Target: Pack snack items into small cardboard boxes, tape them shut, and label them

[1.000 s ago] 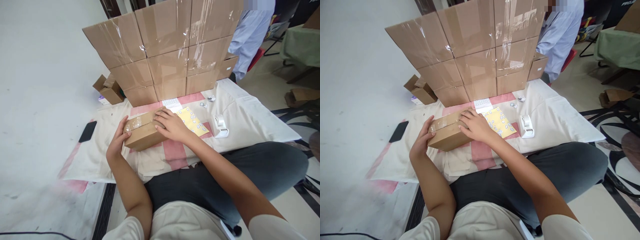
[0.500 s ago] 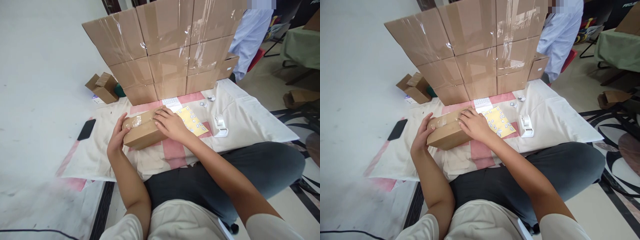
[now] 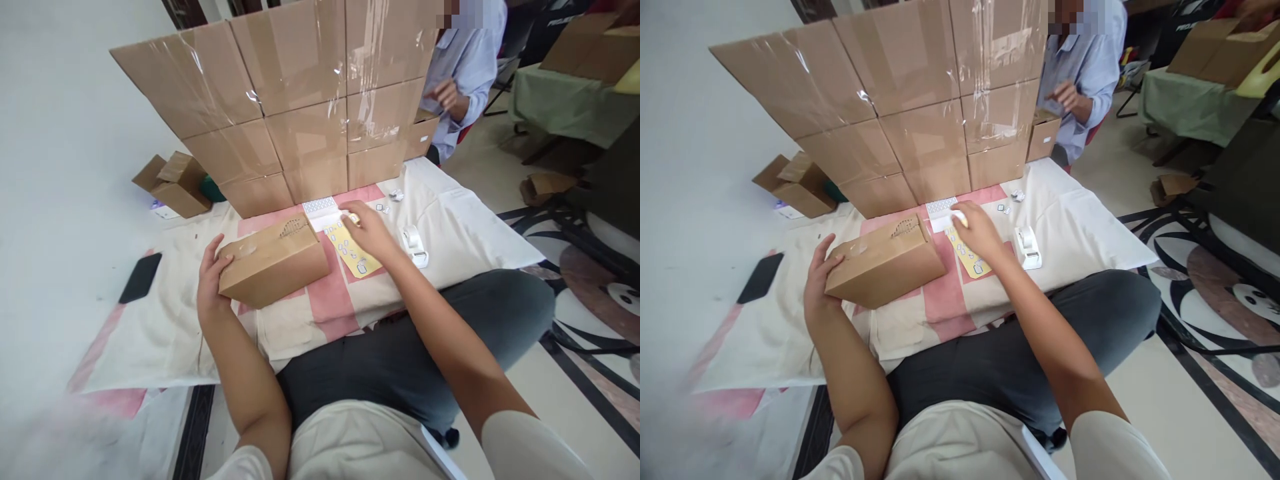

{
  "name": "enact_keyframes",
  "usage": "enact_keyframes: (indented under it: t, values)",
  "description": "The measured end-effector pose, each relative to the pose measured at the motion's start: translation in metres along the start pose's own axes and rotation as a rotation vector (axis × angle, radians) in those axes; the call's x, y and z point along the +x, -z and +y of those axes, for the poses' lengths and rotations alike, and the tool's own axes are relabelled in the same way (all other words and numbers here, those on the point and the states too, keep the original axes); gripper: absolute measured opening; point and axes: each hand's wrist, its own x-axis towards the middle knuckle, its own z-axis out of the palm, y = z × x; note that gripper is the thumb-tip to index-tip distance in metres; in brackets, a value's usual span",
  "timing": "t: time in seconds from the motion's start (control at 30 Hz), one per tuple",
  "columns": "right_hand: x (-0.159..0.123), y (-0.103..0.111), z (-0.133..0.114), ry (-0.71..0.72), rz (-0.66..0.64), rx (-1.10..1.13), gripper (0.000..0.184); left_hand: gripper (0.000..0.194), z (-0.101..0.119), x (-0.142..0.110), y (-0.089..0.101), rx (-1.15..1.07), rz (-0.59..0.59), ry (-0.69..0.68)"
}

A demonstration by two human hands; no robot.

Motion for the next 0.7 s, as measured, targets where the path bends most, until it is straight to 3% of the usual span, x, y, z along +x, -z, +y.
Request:
enact_keyframes:
  t: [0.1,0.2,0.3,0.37,0.47,0.6,0.7]
  values:
    - [-0.005,0.031,0.037,-0.223,-0.132,-0.184,0.036,0.059,-0.004,0.004,0.000,-0.102,0.062,-0.017]
    - [-0.009,0.042,0.057,-0.319,-0.274,-0.300,0.041,0.044,-0.001,0.004,0.005,-0.216,0.146,-0.080]
    - [-0.008,0.032,0.059,-0.305,-0.312,-0.339,0.043,0.032,0.014,-0.005,0.011,-0.290,0.321,-0.198]
    - [-0.007,0.020,0.056,-0.265,-0.350,-0.335,0.041,0.030,0.029,-0.015,0.010,-0.325,0.458,-0.331]
    - [-0.009,0.000,0.050,-0.191,-0.419,-0.379,0.037,0.024,0.052,-0.030,0.001,-0.308,0.569,-0.551]
    - [-0.015,-0.021,0.046,-0.096,-0.448,-0.446,0.034,0.014,0.075,-0.044,-0.020,-0.180,0.598,-0.764]
    - [-0.018,-0.032,0.045,-0.034,-0.456,-0.487,0.027,0.014,0.084,-0.052,-0.039,-0.205,0.479,-0.860]
